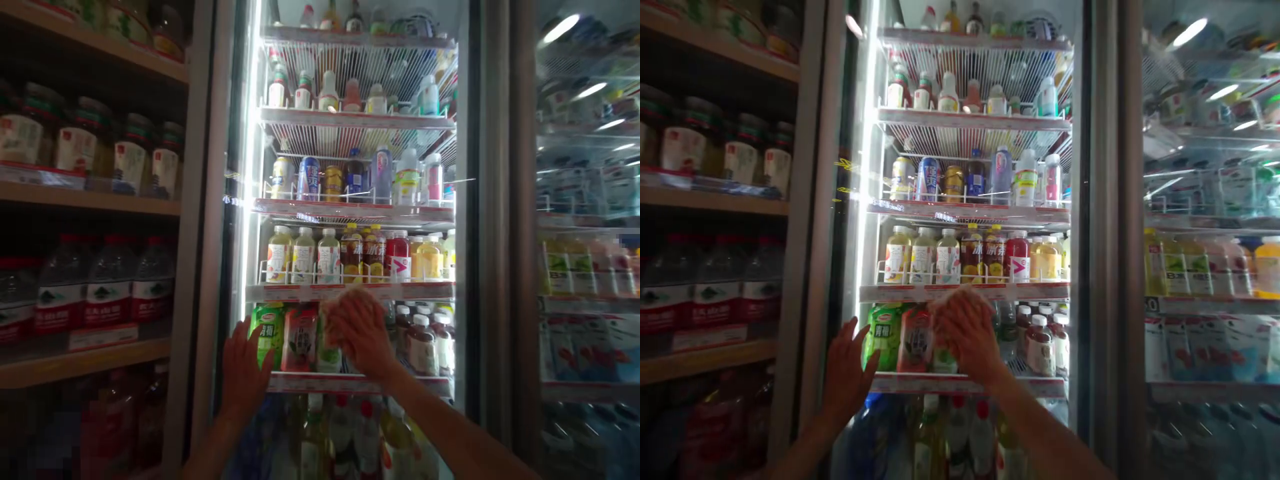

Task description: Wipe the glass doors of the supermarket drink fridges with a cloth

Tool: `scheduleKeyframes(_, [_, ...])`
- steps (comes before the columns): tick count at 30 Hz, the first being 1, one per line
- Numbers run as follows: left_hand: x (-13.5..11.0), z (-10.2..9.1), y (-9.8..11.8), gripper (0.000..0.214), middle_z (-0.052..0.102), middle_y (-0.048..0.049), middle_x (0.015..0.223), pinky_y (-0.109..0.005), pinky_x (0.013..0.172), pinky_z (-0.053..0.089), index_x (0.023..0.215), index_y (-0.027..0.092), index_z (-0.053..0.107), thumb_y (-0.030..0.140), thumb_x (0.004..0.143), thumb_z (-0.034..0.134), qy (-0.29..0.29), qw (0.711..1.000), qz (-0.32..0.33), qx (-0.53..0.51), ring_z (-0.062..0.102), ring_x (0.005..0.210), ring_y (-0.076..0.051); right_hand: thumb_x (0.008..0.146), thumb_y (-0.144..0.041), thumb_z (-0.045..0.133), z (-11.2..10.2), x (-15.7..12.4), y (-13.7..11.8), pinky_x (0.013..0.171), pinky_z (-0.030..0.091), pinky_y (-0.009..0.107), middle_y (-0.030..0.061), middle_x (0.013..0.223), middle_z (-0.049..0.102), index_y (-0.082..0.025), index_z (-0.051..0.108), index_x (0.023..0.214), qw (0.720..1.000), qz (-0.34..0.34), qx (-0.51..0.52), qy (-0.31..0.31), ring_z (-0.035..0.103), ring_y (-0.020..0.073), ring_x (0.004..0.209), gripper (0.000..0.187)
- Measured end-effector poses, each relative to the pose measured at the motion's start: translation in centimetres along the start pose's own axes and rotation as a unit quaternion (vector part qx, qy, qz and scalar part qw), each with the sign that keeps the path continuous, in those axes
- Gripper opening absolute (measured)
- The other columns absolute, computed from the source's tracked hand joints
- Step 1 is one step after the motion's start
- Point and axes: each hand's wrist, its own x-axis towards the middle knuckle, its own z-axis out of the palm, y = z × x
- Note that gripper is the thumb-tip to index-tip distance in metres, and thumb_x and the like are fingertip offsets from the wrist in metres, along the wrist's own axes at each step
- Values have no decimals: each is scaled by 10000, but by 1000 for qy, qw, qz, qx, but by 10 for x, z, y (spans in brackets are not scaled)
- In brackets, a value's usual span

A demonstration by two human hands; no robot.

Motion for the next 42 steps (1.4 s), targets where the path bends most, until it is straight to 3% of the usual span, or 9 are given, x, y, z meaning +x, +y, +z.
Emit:
scheduleKeyframes(3, [3, -6, 8, 455, 316, -146, 1426, -517, 1074, 236, 1306, 180, 354, 294, 870, 419, 9, 999, -26, -28, 238, 1350, -282, 838, -241, 451, 11, 15, -12, 1086, 56, 539, 98, 1439, 350, -212, 422, 1335, 995, 92, -23, 43, 157, 276, 1374, 499])
scheduleKeyframes(10, [20, 0, 78, 483, 363, -126, 1402, -437, 1044, 350, 1373, 189, 241, 268, 905, 327, -7, 950, 17, -312, 318, 1316, -213, 839, -323, 471, 19, 10, -49, 1114, 68, 492, 82, 1423, 381, -201, 443, 1321, 993, -92, 54, -51, 226, 253, 1358, 498])
scheduleKeyframes(13, [21, 16, 104, 490, 336, -146, 1414, -488, 1050, 315, 1380, 185, 240, 261, 905, 328, 26, 959, 12, -281, 267, 1338, -238, 838, -311, 464, -2, -10, -16, 1098, 104, 528, 75, 1434, 363, -236, 449, 1311, 989, -138, 39, -36, 217, 262, 1365, 479])
scheduleKeyframes(18, [44, 43, 143, 482, 410, -156, 1348, -521, 1051, 271, 1332, 158, 349, 284, 871, 408, 68, 987, 19, -145, 304, 1302, -276, 887, -264, 394, -38, -40, 71, 1064, 143, 565, 97, 1493, 225, -251, 280, 1412, 991, 86, -79, 61, 218, 293, 1363, 538])
scheduleKeyframes(23, [62, 33, 68, 434, 539, -137, 1208, -468, 1030, 311, 1273, 161, 428, 294, 860, 410, 137, 988, 63, -30, 440, 1197, -249, 905, -328, 365, -51, -71, 113, 1031, 164, 595, 135, 1468, 278, -227, 274, 1419, 979, 119, -155, 65, 310, 345, 1313, 532])
scheduleKeyframes(27, [70, 24, 32, 516, 423, -222, 1333, -557, 1021, 265, 1341, 89, 341, 297, 870, 378, 207, 967, -135, 55, 327, 1290, -326, 906, -350, 346, -40, -79, 103, 986, 201, 636, 193, 1482, 199, -182, 153, 1452, 959, 192, -186, 92, 243, 394, 1330, 603])
scheduleKeyframes(31, [77, 49, 120, 490, 422, -116, 1383, -496, 1088, 197, 1327, 144, 387, 338, 877, 369, 80, 985, 155, 1, 232, 1350, -262, 910, -360, 341, -39, -77, 98, 997, 186, 632, 185, 1493, 166, -191, 120, 1455, 957, 208, -181, 93, 215, 379, 1344, 612])
scheduleKeyframes(35, [82, 60, 158, 441, 377, -18, 1427, -415, 1125, 147, 1308, 227, 421, 358, 890, 365, -1, 903, 429, -18, 225, 1361, -180, 920, -327, 338, -59, -88, 118, 1038, 189, 570, 123, 1491, 225, -266, 161, 1446, 974, 135, -174, 43, 285, 320, 1331, 559])
scheduleKeyframes(42, [112, 24, 43, 535, 425, -172, 1369, -543, 1072, 186, 1383, 115, 298, 327, 893, 339, 140, 986, -18, 91, 260, 1345, -289, 913, -331, 369, -59, -93, 118, 1048, 174, 579, 106, 1511, 153, -266, 68, 1455, 976, 149, -151, 41, 200, 317, 1364, 623])
